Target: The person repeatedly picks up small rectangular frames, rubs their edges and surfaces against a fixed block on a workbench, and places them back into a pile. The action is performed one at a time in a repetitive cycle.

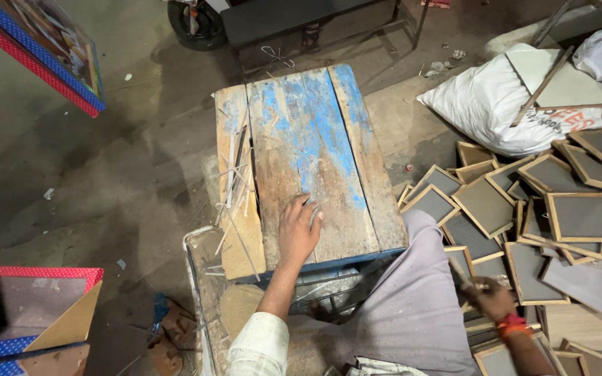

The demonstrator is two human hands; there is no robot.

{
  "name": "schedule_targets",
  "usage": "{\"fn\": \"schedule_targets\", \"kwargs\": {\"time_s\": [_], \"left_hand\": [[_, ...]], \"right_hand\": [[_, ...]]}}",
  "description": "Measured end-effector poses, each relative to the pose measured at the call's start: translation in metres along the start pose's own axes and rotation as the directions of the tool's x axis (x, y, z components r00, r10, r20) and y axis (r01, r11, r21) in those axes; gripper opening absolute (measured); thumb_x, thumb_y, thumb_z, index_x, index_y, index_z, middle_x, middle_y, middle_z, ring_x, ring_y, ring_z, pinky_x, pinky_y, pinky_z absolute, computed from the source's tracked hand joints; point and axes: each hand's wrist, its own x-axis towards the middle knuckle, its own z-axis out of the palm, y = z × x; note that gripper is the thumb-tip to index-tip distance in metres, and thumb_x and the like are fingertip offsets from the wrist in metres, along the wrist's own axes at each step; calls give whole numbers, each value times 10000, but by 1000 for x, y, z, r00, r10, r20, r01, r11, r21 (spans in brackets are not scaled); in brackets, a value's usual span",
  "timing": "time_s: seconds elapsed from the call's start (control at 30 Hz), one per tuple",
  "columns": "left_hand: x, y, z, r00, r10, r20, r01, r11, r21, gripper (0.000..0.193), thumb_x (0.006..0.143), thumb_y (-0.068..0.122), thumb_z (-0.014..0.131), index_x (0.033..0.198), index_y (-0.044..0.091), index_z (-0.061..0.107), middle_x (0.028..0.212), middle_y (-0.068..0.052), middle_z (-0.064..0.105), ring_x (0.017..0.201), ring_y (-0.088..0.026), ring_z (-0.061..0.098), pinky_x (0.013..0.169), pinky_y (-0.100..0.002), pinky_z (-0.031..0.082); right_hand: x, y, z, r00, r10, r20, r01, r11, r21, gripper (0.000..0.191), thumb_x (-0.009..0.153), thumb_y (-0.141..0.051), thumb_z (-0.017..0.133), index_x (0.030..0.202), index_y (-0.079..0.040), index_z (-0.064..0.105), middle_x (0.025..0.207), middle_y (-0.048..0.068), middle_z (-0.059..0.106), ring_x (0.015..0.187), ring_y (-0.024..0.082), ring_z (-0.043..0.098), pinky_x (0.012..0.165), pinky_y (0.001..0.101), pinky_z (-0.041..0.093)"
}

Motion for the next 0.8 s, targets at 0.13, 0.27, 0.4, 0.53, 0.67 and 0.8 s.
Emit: {"fn": "schedule_targets", "kwargs": {"time_s": [0.13, 0.27, 0.4, 0.53, 0.67, 0.8], "left_hand": [[0, 0, 0, 1000, 6, -5, -6, 1000, -5, 271, 907, 192, 688, 1133, 42, 704, 1332, -149, 611, 1281, -364, 552, 1071, -483, 427], [0, 0, -1, 1000, 6, -4, -6, 1000, -2, 280, 902, 182, 685, 1140, 36, 702, 1331, -153, 609, 1294, -367, 545, 1080, -489, 421], [0, -1, -1, 1000, -3, 2, 3, 1000, -11, 281, 902, 184, 686, 1139, 33, 701, 1331, -155, 608, 1293, -368, 546, 1075, -490, 423], [0, -1, -1, 1000, 6, -10, -6, 1000, -14, 275, 900, 185, 689, 1128, 33, 702, 1320, -154, 616, 1287, -368, 554, 1077, -489, 426], [1, -1, -2, 1000, 1, -13, -1, 1000, -10, 259, 899, 182, 693, 1112, 34, 700, 1315, -153, 622, 1273, -367, 561, 1073, -489, 427], [3, 0, -3, 1000, 16, -25, -16, 1000, -7, 259, 893, 173, 689, 1109, 30, 695, 1313, -155, 616, 1277, -374, 555, 1079, -486, 429]], "right_hand": [[23, -6, -63, 953, -187, -239, 133, 965, -225, 553, 824, -336, 838, 1288, -59, 721, 876, 186, 794, 711, 246, 742, 627, 380, 572], [45, -21, -140, 786, -356, -505, 115, 887, -446, 416, 1002, -338, 808, 1246, -13, 720, 914, 187, 761, 848, 297, 740, 766, 419, 577], [59, -43, -184, 746, -437, -502, 115, 828, -549, 367, 970, -253, 819, 1230, -8, 732, 978, 201, 760, 909, 331, 740, 814, 440, 578], [59, -61, -171, 705, -605, -371, 277, 716, -641, 331, 939, -168, 829, 1214, -4, 744, 1042, 216, 760, 971, 365, 740, 863, 462, 578], [50, -69, -91, 865, -456, -208, 427, 888, -169, 586, 766, -65, 671, 1352, -43, 652, 1076, 119, 796, 936, 233, 766, 728, 390, 625], [23, -69, -1, 945, -322, -63, 325, 944, 53, 479, 920, -280, 746, 1314, -19, 665, 1058, 178, 756, 876, 219, 743, 699, 353, 599]]}}
